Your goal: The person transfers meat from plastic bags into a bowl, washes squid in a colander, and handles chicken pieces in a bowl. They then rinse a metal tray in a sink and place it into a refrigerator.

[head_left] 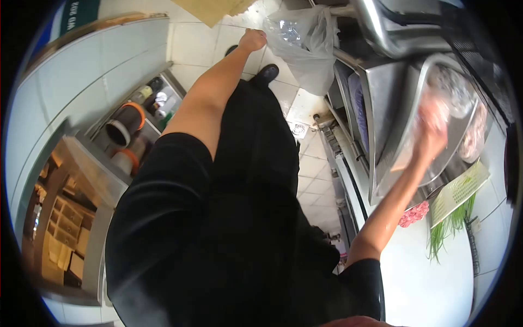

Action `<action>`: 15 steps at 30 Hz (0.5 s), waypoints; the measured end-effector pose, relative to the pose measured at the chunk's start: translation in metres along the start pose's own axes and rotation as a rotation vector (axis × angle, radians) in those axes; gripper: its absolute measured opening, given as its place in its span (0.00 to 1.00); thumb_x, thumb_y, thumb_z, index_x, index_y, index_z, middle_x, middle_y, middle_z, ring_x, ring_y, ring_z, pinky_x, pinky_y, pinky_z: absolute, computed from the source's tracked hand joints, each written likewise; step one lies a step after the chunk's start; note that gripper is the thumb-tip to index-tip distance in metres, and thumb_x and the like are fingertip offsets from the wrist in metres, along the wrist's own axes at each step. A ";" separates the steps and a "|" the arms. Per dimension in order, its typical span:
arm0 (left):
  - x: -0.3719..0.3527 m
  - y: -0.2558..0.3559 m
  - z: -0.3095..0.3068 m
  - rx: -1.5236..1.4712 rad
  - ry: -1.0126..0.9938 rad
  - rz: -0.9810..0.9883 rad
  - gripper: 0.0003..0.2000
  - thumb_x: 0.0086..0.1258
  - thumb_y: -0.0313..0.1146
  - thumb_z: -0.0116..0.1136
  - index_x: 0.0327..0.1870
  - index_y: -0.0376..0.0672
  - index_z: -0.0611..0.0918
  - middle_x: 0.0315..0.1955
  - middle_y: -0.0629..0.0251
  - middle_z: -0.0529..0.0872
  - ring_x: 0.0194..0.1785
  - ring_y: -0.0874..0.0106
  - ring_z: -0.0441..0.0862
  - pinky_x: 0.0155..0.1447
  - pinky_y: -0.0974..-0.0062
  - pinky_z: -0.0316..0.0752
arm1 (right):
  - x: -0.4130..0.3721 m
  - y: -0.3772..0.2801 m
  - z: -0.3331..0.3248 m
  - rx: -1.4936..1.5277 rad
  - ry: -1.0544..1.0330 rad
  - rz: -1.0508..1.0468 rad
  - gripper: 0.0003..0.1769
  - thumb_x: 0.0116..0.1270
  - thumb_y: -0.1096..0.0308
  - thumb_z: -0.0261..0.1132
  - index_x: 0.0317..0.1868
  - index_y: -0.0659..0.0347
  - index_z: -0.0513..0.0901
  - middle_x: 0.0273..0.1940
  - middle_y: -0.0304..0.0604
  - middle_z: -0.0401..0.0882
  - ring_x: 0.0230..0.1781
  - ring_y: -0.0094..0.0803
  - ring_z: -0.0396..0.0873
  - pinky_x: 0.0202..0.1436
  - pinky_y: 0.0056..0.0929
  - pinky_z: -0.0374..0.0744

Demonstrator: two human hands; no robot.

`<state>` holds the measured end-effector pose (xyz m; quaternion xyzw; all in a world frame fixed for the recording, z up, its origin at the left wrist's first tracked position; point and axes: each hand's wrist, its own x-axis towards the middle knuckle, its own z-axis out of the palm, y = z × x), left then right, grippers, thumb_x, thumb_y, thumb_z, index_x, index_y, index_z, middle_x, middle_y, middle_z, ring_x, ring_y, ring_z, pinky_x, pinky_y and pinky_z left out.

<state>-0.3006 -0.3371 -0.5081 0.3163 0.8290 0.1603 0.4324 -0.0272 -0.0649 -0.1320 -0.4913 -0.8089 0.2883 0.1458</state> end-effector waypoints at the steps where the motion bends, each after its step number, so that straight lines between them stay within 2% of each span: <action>1: 0.026 -0.023 0.032 -0.007 0.006 -0.043 0.17 0.58 0.40 0.45 0.44 0.48 0.82 0.48 0.63 0.82 0.48 0.57 0.77 0.58 0.67 0.67 | 0.001 0.025 -0.022 0.178 -0.016 -0.049 0.17 0.56 0.63 0.65 0.44 0.63 0.79 0.43 0.39 0.79 0.40 0.30 0.77 0.45 0.29 0.76; 2: 0.058 -0.042 0.060 -0.008 0.017 -0.082 0.18 0.60 0.42 0.44 0.44 0.48 0.82 0.51 0.65 0.80 0.50 0.56 0.76 0.61 0.66 0.65 | 0.003 0.048 -0.044 0.362 -0.027 -0.099 0.17 0.56 0.65 0.65 0.45 0.62 0.79 0.43 0.37 0.79 0.40 0.29 0.77 0.46 0.28 0.76; 3: 0.094 -0.057 0.088 0.212 -0.120 0.024 0.19 0.57 0.42 0.51 0.47 0.42 0.80 0.50 0.58 0.80 0.51 0.54 0.76 0.61 0.66 0.66 | -0.002 -0.005 -0.044 0.362 -0.132 0.019 0.17 0.58 0.64 0.62 0.47 0.60 0.77 0.45 0.38 0.77 0.42 0.30 0.75 0.49 0.27 0.74; 4: 0.102 -0.061 0.110 0.181 -0.141 0.024 0.19 0.57 0.42 0.51 0.47 0.42 0.80 0.50 0.58 0.80 0.51 0.54 0.76 0.61 0.66 0.66 | -0.009 -0.026 -0.052 0.323 -0.121 0.032 0.16 0.58 0.64 0.62 0.46 0.60 0.77 0.45 0.38 0.77 0.41 0.30 0.75 0.48 0.27 0.74; 6: 0.115 -0.055 0.129 -0.688 -0.005 -0.432 0.29 0.53 0.41 0.59 0.54 0.32 0.71 0.49 0.50 0.79 0.52 0.55 0.77 0.60 0.66 0.67 | -0.014 -0.045 -0.065 0.185 -0.010 -0.004 0.15 0.58 0.65 0.62 0.45 0.61 0.77 0.43 0.39 0.77 0.40 0.30 0.76 0.47 0.27 0.74; 7: 0.110 -0.035 0.123 -0.891 0.066 -0.617 0.41 0.49 0.41 0.66 0.59 0.24 0.59 0.48 0.46 0.79 0.51 0.59 0.78 0.57 0.69 0.70 | -0.016 -0.058 -0.071 0.105 0.046 -0.029 0.15 0.58 0.65 0.61 0.44 0.61 0.77 0.42 0.39 0.77 0.39 0.30 0.76 0.46 0.27 0.74; 8: 0.125 -0.040 0.138 -0.915 0.057 -0.619 0.41 0.49 0.41 0.66 0.59 0.24 0.59 0.48 0.46 0.79 0.51 0.59 0.78 0.57 0.69 0.70 | -0.019 -0.073 -0.074 0.020 0.100 -0.054 0.14 0.58 0.65 0.61 0.43 0.61 0.77 0.41 0.39 0.77 0.39 0.30 0.76 0.45 0.27 0.74; 10: 0.180 -0.065 0.188 -0.928 -0.060 -0.649 0.47 0.50 0.44 0.67 0.62 0.23 0.51 0.50 0.48 0.78 0.51 0.60 0.79 0.52 0.68 0.73 | -0.023 -0.098 -0.075 -0.146 0.186 -0.097 0.13 0.57 0.65 0.61 0.42 0.61 0.77 0.39 0.40 0.77 0.38 0.31 0.76 0.43 0.27 0.75; 11: 0.216 -0.085 0.250 -0.928 0.220 -0.564 0.39 0.53 0.44 0.66 0.58 0.23 0.62 0.47 0.50 0.81 0.48 0.61 0.81 0.45 0.66 0.76 | -0.026 -0.107 -0.068 -0.219 0.225 -0.120 0.12 0.57 0.66 0.61 0.41 0.61 0.77 0.38 0.40 0.77 0.37 0.31 0.76 0.42 0.26 0.75; 12: 0.231 -0.085 0.237 -0.938 0.227 -0.551 0.39 0.53 0.44 0.66 0.58 0.23 0.62 0.47 0.50 0.81 0.48 0.61 0.81 0.45 0.66 0.76 | -0.029 -0.117 -0.065 -0.294 0.261 -0.134 0.12 0.57 0.66 0.60 0.40 0.61 0.77 0.37 0.40 0.77 0.36 0.31 0.77 0.41 0.26 0.75; 14: 0.202 -0.069 0.187 -0.065 -0.311 -0.163 0.24 0.57 0.42 0.63 0.46 0.29 0.77 0.43 0.51 0.83 0.48 0.62 0.81 0.43 0.66 0.77 | -0.032 -0.134 -0.055 -0.452 0.315 -0.140 0.11 0.56 0.66 0.60 0.39 0.61 0.77 0.36 0.41 0.77 0.35 0.31 0.77 0.39 0.26 0.75; 15: 0.157 -0.052 0.151 0.112 -0.099 -0.020 0.10 0.60 0.35 0.60 0.33 0.37 0.83 0.30 0.58 0.84 0.37 0.68 0.82 0.35 0.71 0.75 | -0.033 -0.140 -0.042 -0.541 0.325 -0.150 0.10 0.56 0.66 0.60 0.38 0.61 0.77 0.35 0.41 0.77 0.35 0.31 0.77 0.38 0.26 0.76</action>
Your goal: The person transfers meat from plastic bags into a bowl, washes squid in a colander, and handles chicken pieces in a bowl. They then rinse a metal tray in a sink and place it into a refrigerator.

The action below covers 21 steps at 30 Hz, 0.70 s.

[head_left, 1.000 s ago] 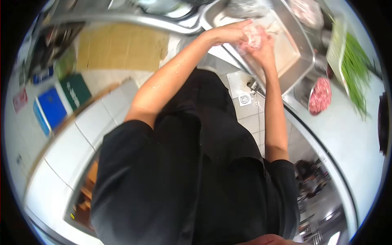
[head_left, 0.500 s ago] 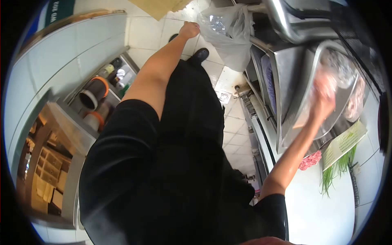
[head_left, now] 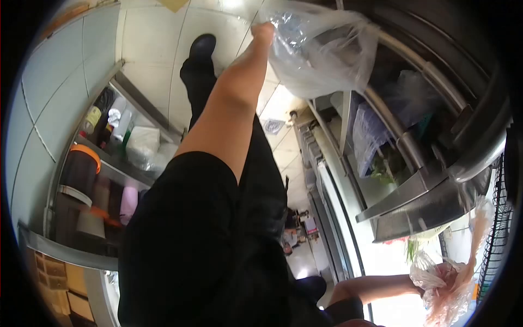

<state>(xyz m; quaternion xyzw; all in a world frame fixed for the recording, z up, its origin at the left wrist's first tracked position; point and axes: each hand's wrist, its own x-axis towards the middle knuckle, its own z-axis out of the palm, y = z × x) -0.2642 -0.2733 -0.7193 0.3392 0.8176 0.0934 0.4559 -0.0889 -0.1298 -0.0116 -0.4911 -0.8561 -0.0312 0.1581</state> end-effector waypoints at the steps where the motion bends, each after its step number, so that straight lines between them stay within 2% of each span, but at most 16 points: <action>1: -0.021 0.002 0.005 -0.007 -0.026 -0.004 0.10 0.60 0.35 0.60 0.33 0.37 0.83 0.30 0.58 0.84 0.37 0.68 0.82 0.35 0.71 0.75 | -0.002 -0.010 0.002 -0.097 0.008 -0.007 0.10 0.56 0.67 0.60 0.37 0.61 0.77 0.34 0.41 0.77 0.34 0.31 0.77 0.37 0.26 0.76; 3: -0.035 -0.003 -0.015 -1.218 0.264 -0.462 0.04 0.60 0.29 0.57 0.32 0.41 0.83 0.20 0.67 0.79 0.23 0.74 0.74 0.26 0.74 0.67 | -0.008 -0.038 0.017 -0.346 -0.019 0.017 0.09 0.56 0.67 0.59 0.35 0.62 0.78 0.32 0.42 0.77 0.33 0.31 0.77 0.36 0.26 0.76; 4: -0.061 -0.006 -0.027 -1.618 0.368 -0.396 0.04 0.61 0.25 0.54 0.29 0.40 0.82 0.15 0.73 0.71 0.18 0.80 0.63 0.21 0.76 0.58 | -0.014 -0.060 0.031 -0.544 -0.103 0.069 0.08 0.56 0.67 0.59 0.35 0.62 0.78 0.31 0.42 0.77 0.33 0.31 0.78 0.35 0.26 0.76; 5: -0.090 -0.011 -0.036 -1.856 0.399 -0.359 0.03 0.60 0.25 0.55 0.29 0.41 0.81 0.15 0.73 0.71 0.17 0.80 0.65 0.21 0.78 0.59 | -0.022 -0.087 0.048 -0.764 -0.251 0.150 0.08 0.55 0.68 0.59 0.34 0.62 0.78 0.30 0.43 0.77 0.32 0.31 0.78 0.34 0.25 0.76; 6: -0.110 -0.015 -0.048 -1.885 0.356 -0.431 0.04 0.62 0.24 0.53 0.30 0.40 0.81 0.15 0.74 0.69 0.17 0.81 0.64 0.21 0.79 0.60 | -0.032 -0.122 0.079 -0.983 -0.538 0.287 0.08 0.55 0.68 0.59 0.33 0.62 0.78 0.29 0.43 0.77 0.31 0.31 0.78 0.33 0.25 0.76; 8: -0.156 -0.020 -0.075 -1.923 0.268 -0.426 0.06 0.64 0.24 0.50 0.37 0.40 0.80 0.20 0.74 0.71 0.20 0.81 0.65 0.23 0.82 0.62 | -0.045 -0.127 0.142 0.200 -0.770 -0.111 0.15 0.55 0.63 0.62 0.42 0.62 0.78 0.36 0.43 0.79 0.38 0.31 0.78 0.42 0.28 0.75; 10: -0.189 -0.021 -0.091 -1.968 0.276 -0.271 0.05 0.64 0.23 0.49 0.35 0.41 0.79 0.20 0.75 0.70 0.20 0.82 0.63 0.25 0.83 0.61 | -0.062 -0.141 0.234 0.681 -1.070 -0.084 0.24 0.55 0.59 0.66 0.50 0.63 0.78 0.43 0.44 0.81 0.46 0.32 0.78 0.51 0.31 0.74; 11: -0.204 -0.019 -0.101 -1.976 0.249 -0.203 0.06 0.64 0.22 0.48 0.34 0.41 0.79 0.20 0.75 0.70 0.21 0.82 0.63 0.25 0.83 0.61 | -0.085 -0.139 0.305 0.459 -1.041 -0.044 0.24 0.55 0.59 0.66 0.50 0.64 0.78 0.44 0.45 0.81 0.45 0.32 0.78 0.51 0.32 0.75; 13: -0.226 -0.002 -0.124 -1.905 0.352 -0.113 0.06 0.68 0.32 0.54 0.31 0.41 0.79 0.18 0.75 0.71 0.19 0.83 0.65 0.23 0.82 0.63 | -0.127 -0.075 0.458 0.023 -1.118 -0.406 0.28 0.54 0.58 0.64 0.53 0.64 0.75 0.51 0.51 0.78 0.51 0.45 0.76 0.56 0.34 0.72; 14: -0.225 0.005 -0.118 -1.858 0.372 -0.030 0.04 0.67 0.29 0.52 0.32 0.41 0.78 0.19 0.73 0.72 0.22 0.81 0.68 0.26 0.81 0.67 | -0.144 -0.062 0.473 0.023 -0.962 -0.644 0.29 0.54 0.57 0.64 0.54 0.65 0.75 0.54 0.52 0.76 0.55 0.48 0.73 0.58 0.37 0.69; 15: -0.212 0.019 -0.103 -2.104 0.130 0.041 0.05 0.63 0.23 0.49 0.31 0.41 0.78 0.26 0.66 0.77 0.32 0.73 0.78 0.36 0.75 0.75 | -0.147 -0.076 0.459 0.070 -1.173 -0.431 0.26 0.58 0.59 0.62 0.54 0.66 0.75 0.54 0.52 0.76 0.56 0.43 0.73 0.59 0.33 0.68; 16: -0.244 0.046 -0.146 -1.664 0.375 0.344 0.05 0.63 0.23 0.48 0.28 0.42 0.77 0.26 0.68 0.77 0.30 0.74 0.76 0.33 0.74 0.74 | -0.154 -0.071 0.457 0.172 -1.267 -0.392 0.26 0.58 0.59 0.62 0.54 0.66 0.75 0.54 0.52 0.76 0.56 0.42 0.73 0.59 0.32 0.68; 17: -0.189 0.122 -0.076 -2.380 0.641 0.241 0.07 0.58 0.26 0.54 0.20 0.44 0.73 0.18 0.68 0.73 0.22 0.72 0.70 0.32 0.70 0.73 | -0.154 -0.059 0.447 0.247 -1.326 -0.382 0.26 0.59 0.59 0.62 0.54 0.66 0.75 0.54 0.52 0.76 0.55 0.42 0.73 0.59 0.32 0.68; 19: -0.281 0.126 -0.176 -1.710 0.462 0.890 0.09 0.57 0.22 0.51 0.17 0.43 0.69 0.13 0.70 0.66 0.20 0.77 0.60 0.24 0.77 0.61 | -0.158 -0.010 0.438 0.338 -1.441 -0.307 0.25 0.59 0.60 0.62 0.54 0.66 0.75 0.54 0.52 0.76 0.55 0.42 0.73 0.59 0.32 0.67; 20: -0.255 0.168 -0.153 -1.382 0.721 0.995 0.08 0.51 0.25 0.53 0.14 0.41 0.70 0.10 0.64 0.69 0.18 0.69 0.68 0.24 0.70 0.66 | -0.158 0.024 0.445 0.344 -1.485 -0.281 0.25 0.60 0.60 0.61 0.54 0.66 0.75 0.54 0.52 0.75 0.55 0.41 0.73 0.59 0.32 0.67; 21: -0.300 0.173 -0.180 -1.399 0.532 0.882 0.07 0.52 0.25 0.52 0.16 0.42 0.72 0.12 0.63 0.70 0.19 0.69 0.67 0.27 0.68 0.64 | -0.154 0.060 0.449 0.326 -1.514 -0.254 0.25 0.60 0.60 0.61 0.54 0.66 0.75 0.54 0.52 0.75 0.55 0.41 0.73 0.59 0.31 0.67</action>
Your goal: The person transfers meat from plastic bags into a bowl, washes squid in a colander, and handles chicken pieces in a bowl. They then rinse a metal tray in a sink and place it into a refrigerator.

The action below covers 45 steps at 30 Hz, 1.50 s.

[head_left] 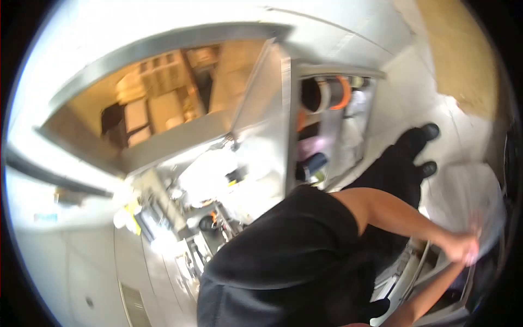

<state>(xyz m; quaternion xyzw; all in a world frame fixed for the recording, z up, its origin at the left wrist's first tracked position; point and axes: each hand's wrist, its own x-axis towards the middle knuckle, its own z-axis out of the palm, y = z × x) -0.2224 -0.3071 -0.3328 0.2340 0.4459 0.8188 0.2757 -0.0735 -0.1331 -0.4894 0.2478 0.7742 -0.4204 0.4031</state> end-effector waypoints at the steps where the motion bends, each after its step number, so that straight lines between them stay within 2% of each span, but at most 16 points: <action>1: -0.010 0.001 0.015 0.183 -0.065 0.050 0.05 0.49 0.25 0.52 0.15 0.41 0.73 0.12 0.59 0.72 0.20 0.64 0.71 0.30 0.64 0.65 | -0.006 0.021 -0.006 -0.006 -0.019 0.017 0.24 0.60 0.60 0.61 0.54 0.66 0.75 0.54 0.52 0.75 0.55 0.41 0.73 0.59 0.31 0.67; 4: -0.038 0.008 0.026 0.210 -0.044 0.208 0.04 0.50 0.24 0.50 0.16 0.40 0.72 0.14 0.56 0.72 0.22 0.65 0.72 0.29 0.64 0.66 | -0.015 0.049 -0.016 -0.026 -0.034 0.024 0.24 0.61 0.61 0.60 0.54 0.66 0.75 0.54 0.52 0.75 0.55 0.40 0.73 0.59 0.31 0.67; 7: -0.060 -0.045 0.000 -0.087 0.395 -0.144 0.08 0.51 0.25 0.52 0.13 0.39 0.73 0.10 0.63 0.73 0.16 0.72 0.72 0.20 0.71 0.64 | 0.011 0.059 -0.014 -0.019 -0.036 -0.030 0.23 0.62 0.61 0.60 0.54 0.67 0.75 0.54 0.52 0.75 0.54 0.40 0.73 0.59 0.30 0.67; 8: -0.072 -0.086 -0.013 0.098 0.574 -0.284 0.07 0.51 0.23 0.50 0.14 0.39 0.72 0.10 0.66 0.72 0.15 0.73 0.72 0.18 0.72 0.65 | 0.015 0.065 -0.015 -0.017 -0.028 -0.039 0.23 0.62 0.61 0.60 0.54 0.67 0.75 0.54 0.51 0.75 0.54 0.39 0.73 0.59 0.30 0.67; 11: -0.070 -0.059 -0.043 0.293 0.414 -0.499 0.05 0.53 0.21 0.49 0.18 0.39 0.73 0.12 0.64 0.73 0.16 0.72 0.74 0.19 0.72 0.67 | 0.027 0.092 -0.024 0.010 0.019 -0.083 0.22 0.63 0.62 0.59 0.55 0.67 0.75 0.54 0.51 0.75 0.54 0.39 0.73 0.59 0.29 0.67; 13: -0.077 -0.086 -0.051 -0.249 0.532 -0.469 0.04 0.54 0.20 0.48 0.29 0.39 0.74 0.15 0.61 0.75 0.17 0.71 0.76 0.19 0.72 0.68 | 0.025 0.100 -0.027 -0.018 0.124 -0.120 0.20 0.67 0.65 0.56 0.55 0.68 0.74 0.51 0.48 0.76 0.52 0.34 0.73 0.58 0.26 0.67; 16: -0.067 0.008 -0.057 -0.119 0.737 -0.691 0.11 0.53 0.18 0.49 0.38 0.40 0.72 0.16 0.61 0.75 0.16 0.71 0.75 0.17 0.72 0.66 | -0.127 -0.131 -0.059 -0.735 0.372 -0.104 0.22 0.62 0.59 0.59 0.54 0.61 0.75 0.48 0.53 0.77 0.47 0.44 0.77 0.49 0.36 0.75; 17: -0.068 0.019 -0.070 -0.110 0.684 -0.666 0.13 0.53 0.18 0.50 0.40 0.41 0.71 0.16 0.61 0.76 0.16 0.71 0.75 0.17 0.73 0.66 | -0.101 -0.090 -0.068 -0.106 0.217 -0.104 0.22 0.63 0.59 0.59 0.56 0.58 0.74 0.48 0.49 0.78 0.42 0.37 0.78 0.43 0.31 0.77; 21: -0.073 0.105 -0.109 -0.030 0.633 -0.673 0.12 0.53 0.20 0.51 0.40 0.42 0.74 0.19 0.62 0.78 0.21 0.72 0.79 0.20 0.76 0.70 | -0.065 -0.068 -0.071 0.494 0.332 -0.195 0.19 0.67 0.66 0.58 0.57 0.62 0.74 0.45 0.37 0.76 0.39 0.19 0.73 0.35 0.18 0.71; 24: -0.082 0.175 -0.138 -0.073 0.600 -0.585 0.10 0.54 0.21 0.50 0.38 0.40 0.77 0.22 0.62 0.80 0.24 0.74 0.79 0.25 0.78 0.74 | -0.053 -0.114 -0.084 0.469 0.414 -0.441 0.19 0.65 0.70 0.59 0.57 0.63 0.74 0.47 0.39 0.76 0.45 0.25 0.76 0.46 0.22 0.76; 26: -0.084 0.197 -0.166 -0.179 0.677 -0.591 0.11 0.57 0.21 0.48 0.41 0.39 0.78 0.21 0.67 0.77 0.24 0.77 0.77 0.28 0.79 0.74 | -0.098 -0.228 -0.092 0.238 0.537 -0.467 0.16 0.66 0.69 0.58 0.53 0.64 0.77 0.43 0.41 0.78 0.41 0.24 0.77 0.46 0.22 0.77; 28: -0.069 0.227 -0.183 -0.170 0.695 -0.610 0.11 0.60 0.25 0.50 0.44 0.41 0.77 0.22 0.70 0.78 0.25 0.77 0.77 0.32 0.79 0.76 | -0.120 -0.316 -0.114 0.423 0.470 -0.506 0.15 0.66 0.68 0.58 0.51 0.65 0.78 0.38 0.42 0.81 0.39 0.26 0.79 0.47 0.23 0.77; 29: -0.059 0.246 -0.196 -0.121 0.621 -0.656 0.09 0.65 0.30 0.52 0.45 0.44 0.76 0.35 0.64 0.82 0.39 0.71 0.81 0.43 0.74 0.76 | -0.113 -0.342 -0.130 0.385 0.493 -0.547 0.15 0.65 0.67 0.59 0.50 0.65 0.78 0.39 0.43 0.81 0.41 0.27 0.79 0.47 0.25 0.77; 36: 0.052 0.284 -0.309 -0.273 0.682 -0.590 0.11 0.64 0.28 0.52 0.48 0.42 0.73 0.32 0.64 0.80 0.35 0.72 0.78 0.41 0.75 0.74 | -0.102 -0.554 -0.294 0.837 0.620 -0.757 0.13 0.66 0.70 0.57 0.49 0.66 0.75 0.34 0.42 0.80 0.31 0.24 0.78 0.35 0.20 0.74; 42: 0.192 0.341 -0.354 -0.230 0.638 -0.502 0.10 0.65 0.28 0.52 0.46 0.42 0.73 0.30 0.65 0.79 0.33 0.73 0.77 0.38 0.77 0.73 | -0.020 -0.587 -0.402 1.294 0.639 -0.721 0.20 0.67 0.68 0.55 0.59 0.63 0.67 0.33 0.45 0.79 0.29 0.27 0.77 0.31 0.22 0.74; 45: 0.254 0.356 -0.375 -0.191 0.579 -0.434 0.09 0.65 0.29 0.51 0.45 0.43 0.74 0.30 0.65 0.78 0.33 0.73 0.77 0.39 0.77 0.73 | 0.029 -0.568 -0.469 1.013 0.940 -0.431 0.24 0.63 0.67 0.57 0.59 0.64 0.67 0.31 0.46 0.81 0.31 0.29 0.79 0.31 0.25 0.76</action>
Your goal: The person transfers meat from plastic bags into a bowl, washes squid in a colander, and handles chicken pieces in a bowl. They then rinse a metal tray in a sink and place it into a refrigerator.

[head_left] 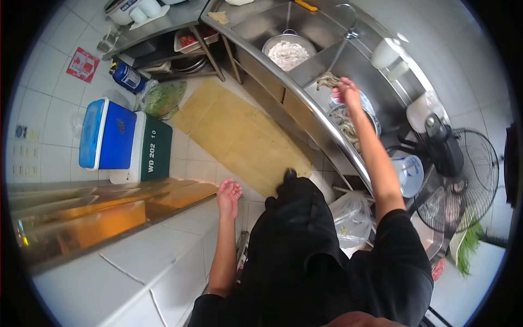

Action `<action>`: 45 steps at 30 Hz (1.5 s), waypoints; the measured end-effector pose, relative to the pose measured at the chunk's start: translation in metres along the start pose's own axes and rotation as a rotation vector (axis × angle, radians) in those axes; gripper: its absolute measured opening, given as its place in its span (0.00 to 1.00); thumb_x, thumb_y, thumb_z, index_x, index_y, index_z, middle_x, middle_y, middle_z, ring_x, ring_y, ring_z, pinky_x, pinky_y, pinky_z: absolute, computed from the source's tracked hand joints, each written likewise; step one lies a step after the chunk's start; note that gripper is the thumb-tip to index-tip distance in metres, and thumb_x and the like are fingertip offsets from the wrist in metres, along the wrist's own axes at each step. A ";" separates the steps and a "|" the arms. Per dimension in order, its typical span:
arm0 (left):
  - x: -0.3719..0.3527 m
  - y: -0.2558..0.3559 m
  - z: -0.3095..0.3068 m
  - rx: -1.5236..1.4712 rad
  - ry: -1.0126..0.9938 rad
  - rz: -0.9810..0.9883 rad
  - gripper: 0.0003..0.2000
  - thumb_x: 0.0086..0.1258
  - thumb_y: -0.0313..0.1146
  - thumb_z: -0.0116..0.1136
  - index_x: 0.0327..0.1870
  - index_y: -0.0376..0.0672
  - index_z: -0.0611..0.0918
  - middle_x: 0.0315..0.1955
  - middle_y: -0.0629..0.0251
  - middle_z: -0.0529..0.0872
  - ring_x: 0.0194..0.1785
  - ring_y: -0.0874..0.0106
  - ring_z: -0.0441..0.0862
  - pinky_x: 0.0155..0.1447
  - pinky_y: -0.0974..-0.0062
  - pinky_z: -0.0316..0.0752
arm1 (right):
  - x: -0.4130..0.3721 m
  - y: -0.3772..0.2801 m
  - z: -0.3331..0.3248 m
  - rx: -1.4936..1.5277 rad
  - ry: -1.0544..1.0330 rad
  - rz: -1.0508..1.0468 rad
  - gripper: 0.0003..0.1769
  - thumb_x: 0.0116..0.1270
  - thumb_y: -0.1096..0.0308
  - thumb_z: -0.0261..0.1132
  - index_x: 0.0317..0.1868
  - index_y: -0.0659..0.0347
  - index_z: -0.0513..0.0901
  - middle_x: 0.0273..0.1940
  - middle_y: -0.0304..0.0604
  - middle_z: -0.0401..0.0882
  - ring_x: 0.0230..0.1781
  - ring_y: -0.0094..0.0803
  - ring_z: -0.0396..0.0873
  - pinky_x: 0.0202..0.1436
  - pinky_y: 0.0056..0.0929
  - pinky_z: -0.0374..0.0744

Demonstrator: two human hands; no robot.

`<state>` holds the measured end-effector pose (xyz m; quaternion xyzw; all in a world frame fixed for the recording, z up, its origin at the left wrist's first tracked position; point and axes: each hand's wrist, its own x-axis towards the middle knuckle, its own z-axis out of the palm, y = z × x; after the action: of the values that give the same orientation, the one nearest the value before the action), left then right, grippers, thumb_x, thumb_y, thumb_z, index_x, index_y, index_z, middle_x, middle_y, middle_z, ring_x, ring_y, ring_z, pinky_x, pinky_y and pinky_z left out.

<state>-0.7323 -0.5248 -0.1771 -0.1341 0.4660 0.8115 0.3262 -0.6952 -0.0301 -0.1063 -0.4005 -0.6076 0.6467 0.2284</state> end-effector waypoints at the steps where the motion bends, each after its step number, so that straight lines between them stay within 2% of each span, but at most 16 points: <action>1: 0.011 0.007 0.007 0.035 -0.040 0.019 0.08 0.66 0.28 0.50 0.45 0.43 0.74 0.31 0.66 0.78 0.34 0.73 0.77 0.39 0.77 0.74 | 0.034 0.006 -0.008 -0.206 0.097 0.003 0.26 0.62 0.66 0.57 0.59 0.65 0.66 0.31 0.47 0.81 0.32 0.32 0.80 0.32 0.28 0.77; 5: 0.055 0.040 0.030 0.095 0.069 -0.021 0.09 0.66 0.29 0.51 0.45 0.42 0.75 0.30 0.65 0.79 0.33 0.75 0.77 0.38 0.78 0.72 | 0.176 0.007 -0.039 -1.305 0.333 -0.163 0.43 0.53 0.57 0.63 0.65 0.67 0.54 0.40 0.60 0.80 0.36 0.47 0.82 0.41 0.38 0.80; 12: 0.130 0.103 0.076 0.286 0.327 -0.022 0.07 0.65 0.28 0.52 0.43 0.42 0.76 0.30 0.66 0.79 0.33 0.75 0.76 0.39 0.79 0.70 | 0.374 0.005 -0.076 -1.370 0.412 -0.065 0.36 0.57 0.56 0.58 0.60 0.73 0.62 0.41 0.61 0.80 0.43 0.49 0.80 0.48 0.43 0.77; 15: 0.179 0.128 0.124 0.298 0.309 -0.048 0.06 0.65 0.26 0.51 0.42 0.41 0.76 0.30 0.67 0.77 0.35 0.76 0.74 0.40 0.78 0.69 | 0.372 0.013 -0.073 -1.442 -0.101 0.439 0.27 0.58 0.57 0.57 0.53 0.70 0.74 0.39 0.58 0.81 0.42 0.47 0.81 0.46 0.42 0.77; 17: 0.224 0.146 0.166 0.356 0.193 0.022 0.05 0.65 0.25 0.50 0.41 0.39 0.76 0.31 0.66 0.76 0.35 0.75 0.74 0.41 0.78 0.69 | 0.370 0.026 -0.054 -1.540 0.162 -0.037 0.21 0.59 0.60 0.55 0.46 0.69 0.79 0.37 0.57 0.82 0.41 0.44 0.82 0.44 0.40 0.78; 19: 0.271 0.160 0.207 0.397 0.079 0.045 0.05 0.65 0.25 0.50 0.40 0.38 0.76 0.31 0.66 0.76 0.35 0.75 0.74 0.42 0.78 0.69 | 0.354 -0.019 0.000 -1.223 0.132 -0.147 0.21 0.61 0.62 0.53 0.49 0.67 0.78 0.40 0.55 0.82 0.43 0.43 0.81 0.44 0.37 0.78; 21: 0.315 0.170 0.253 0.471 -0.097 0.057 0.05 0.65 0.24 0.49 0.40 0.36 0.75 0.31 0.66 0.77 0.35 0.75 0.74 0.43 0.78 0.69 | 0.395 0.013 0.006 0.000 -0.101 -0.043 0.21 0.63 0.61 0.54 0.51 0.65 0.77 0.43 0.48 0.82 0.43 0.37 0.81 0.43 0.32 0.78; 24: 0.399 0.164 0.324 0.635 -0.359 0.043 0.07 0.64 0.23 0.49 0.41 0.35 0.76 0.30 0.66 0.77 0.35 0.76 0.75 0.43 0.78 0.70 | 0.446 0.007 0.042 0.421 -0.053 0.109 0.22 0.64 0.59 0.56 0.54 0.64 0.75 0.45 0.42 0.81 0.44 0.31 0.80 0.45 0.27 0.77; 26: 0.473 0.136 0.366 0.605 -0.597 0.041 0.06 0.64 0.24 0.52 0.40 0.35 0.77 0.29 0.66 0.79 0.35 0.75 0.77 0.44 0.77 0.73 | 0.480 0.026 0.038 0.692 -0.098 0.089 0.17 0.65 0.68 0.59 0.53 0.63 0.70 0.46 0.47 0.77 0.38 0.29 0.79 0.29 0.23 0.80; 31: 0.682 -0.028 0.409 1.468 -0.851 0.270 0.16 0.48 0.31 0.56 0.41 0.41 0.82 0.34 0.53 0.84 0.44 0.59 0.81 0.50 0.69 0.73 | 0.482 0.019 0.054 0.546 0.013 0.224 0.21 0.69 0.61 0.54 0.58 0.62 0.68 0.41 0.47 0.79 0.24 0.25 0.78 0.16 0.12 0.74; 33: 0.722 -0.055 0.419 1.844 -0.923 0.166 0.25 0.47 0.34 0.60 0.52 0.50 0.77 0.51 0.52 0.76 0.57 0.54 0.73 0.57 0.64 0.71 | 0.467 -0.007 0.069 0.315 -0.220 0.136 0.22 0.69 0.58 0.54 0.57 0.63 0.67 0.38 0.47 0.80 0.20 0.25 0.78 0.13 0.11 0.72; 35: 0.752 -0.099 0.399 2.003 -0.922 0.395 0.29 0.49 0.35 0.62 0.58 0.57 0.72 0.59 0.52 0.67 0.60 0.49 0.67 0.59 0.57 0.69 | 0.468 -0.041 0.088 -0.003 -0.128 0.296 0.25 0.69 0.55 0.54 0.57 0.65 0.66 0.39 0.49 0.80 0.27 0.29 0.80 0.21 0.16 0.79; 38: 0.761 -0.125 0.399 2.075 -0.858 0.552 0.32 0.49 0.34 0.63 0.60 0.61 0.69 0.60 0.53 0.65 0.59 0.50 0.67 0.54 0.54 0.70 | 0.462 -0.040 0.108 0.295 -0.069 0.328 0.27 0.67 0.57 0.58 0.59 0.68 0.65 0.40 0.50 0.79 0.35 0.34 0.81 0.35 0.23 0.83; 40: 0.784 -0.147 0.396 2.034 -0.918 0.506 0.35 0.49 0.34 0.64 0.62 0.63 0.66 0.59 0.53 0.66 0.58 0.52 0.68 0.52 0.56 0.71 | 0.464 -0.025 0.104 0.405 -0.265 0.049 0.27 0.64 0.62 0.61 0.59 0.69 0.65 0.42 0.52 0.79 0.42 0.37 0.80 0.46 0.29 0.81; 43: 0.793 -0.166 0.388 1.999 -1.009 0.470 0.42 0.46 0.31 0.66 0.67 0.58 0.60 0.60 0.53 0.65 0.57 0.59 0.70 0.47 0.60 0.73 | 0.472 0.000 0.086 0.087 -0.159 0.336 0.29 0.61 0.64 0.64 0.59 0.68 0.66 0.49 0.54 0.76 0.46 0.37 0.79 0.48 0.28 0.81; 45: 0.801 -0.168 0.396 1.870 -0.995 1.026 0.20 0.62 0.27 0.51 0.57 0.42 0.71 0.48 0.56 0.77 0.46 0.65 0.78 0.42 0.69 0.78 | 0.474 0.026 0.086 -0.048 -0.101 0.426 0.29 0.61 0.63 0.65 0.59 0.65 0.67 0.52 0.56 0.73 0.50 0.39 0.77 0.52 0.29 0.80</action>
<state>-1.1894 0.1928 -0.4974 0.6922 0.7009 0.1531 0.0789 -1.0311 0.2841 -0.2510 -0.4921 -0.5353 0.6849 0.0462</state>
